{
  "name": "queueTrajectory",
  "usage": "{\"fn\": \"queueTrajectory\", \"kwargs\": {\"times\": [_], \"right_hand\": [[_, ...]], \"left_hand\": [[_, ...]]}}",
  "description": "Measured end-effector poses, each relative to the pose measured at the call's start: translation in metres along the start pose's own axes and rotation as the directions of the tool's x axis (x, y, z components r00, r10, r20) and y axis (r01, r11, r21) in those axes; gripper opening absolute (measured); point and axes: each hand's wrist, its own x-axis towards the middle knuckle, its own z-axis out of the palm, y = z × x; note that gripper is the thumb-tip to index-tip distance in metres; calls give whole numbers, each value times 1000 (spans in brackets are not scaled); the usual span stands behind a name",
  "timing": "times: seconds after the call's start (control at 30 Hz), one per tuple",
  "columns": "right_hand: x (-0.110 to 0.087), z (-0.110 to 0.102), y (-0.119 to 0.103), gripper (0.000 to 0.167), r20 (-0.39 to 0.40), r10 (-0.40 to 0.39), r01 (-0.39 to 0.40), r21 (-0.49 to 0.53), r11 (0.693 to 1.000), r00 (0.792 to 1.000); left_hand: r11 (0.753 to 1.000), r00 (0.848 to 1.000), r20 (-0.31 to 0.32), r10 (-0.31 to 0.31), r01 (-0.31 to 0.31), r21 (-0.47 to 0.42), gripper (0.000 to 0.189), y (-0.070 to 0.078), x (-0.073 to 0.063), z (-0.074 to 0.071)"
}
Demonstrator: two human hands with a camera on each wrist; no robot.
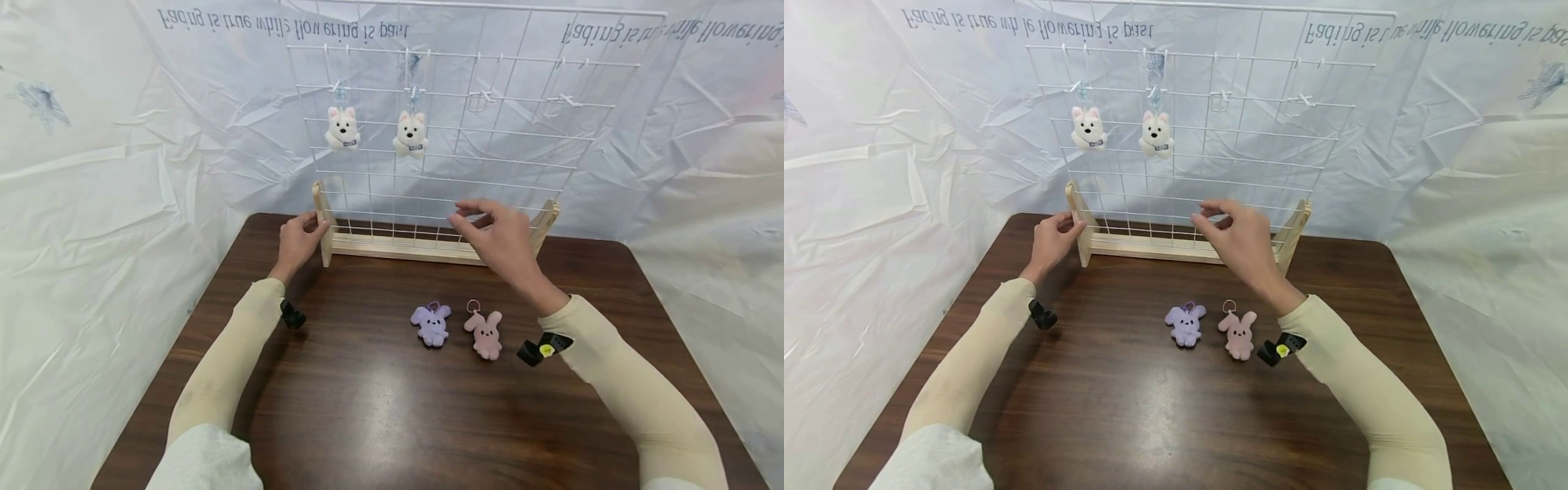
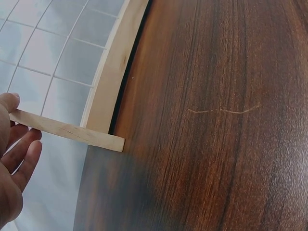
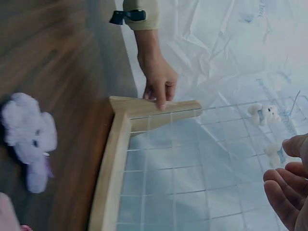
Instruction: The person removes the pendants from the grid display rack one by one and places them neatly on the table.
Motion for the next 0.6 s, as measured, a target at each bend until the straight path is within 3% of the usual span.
{"fn": "queueTrajectory", "kwargs": {"times": [0.37,0.6], "right_hand": [[45,8,-19,33,-174,-80,87,32,996,981],[72,17,-26,35,-237,-87,103,58,993,968]], "left_hand": [[1000,1000,-7,0,0,-5,41,-3,0,0],[1000,1000,-7,-6,6,-24,38,-2,1,1]]}}
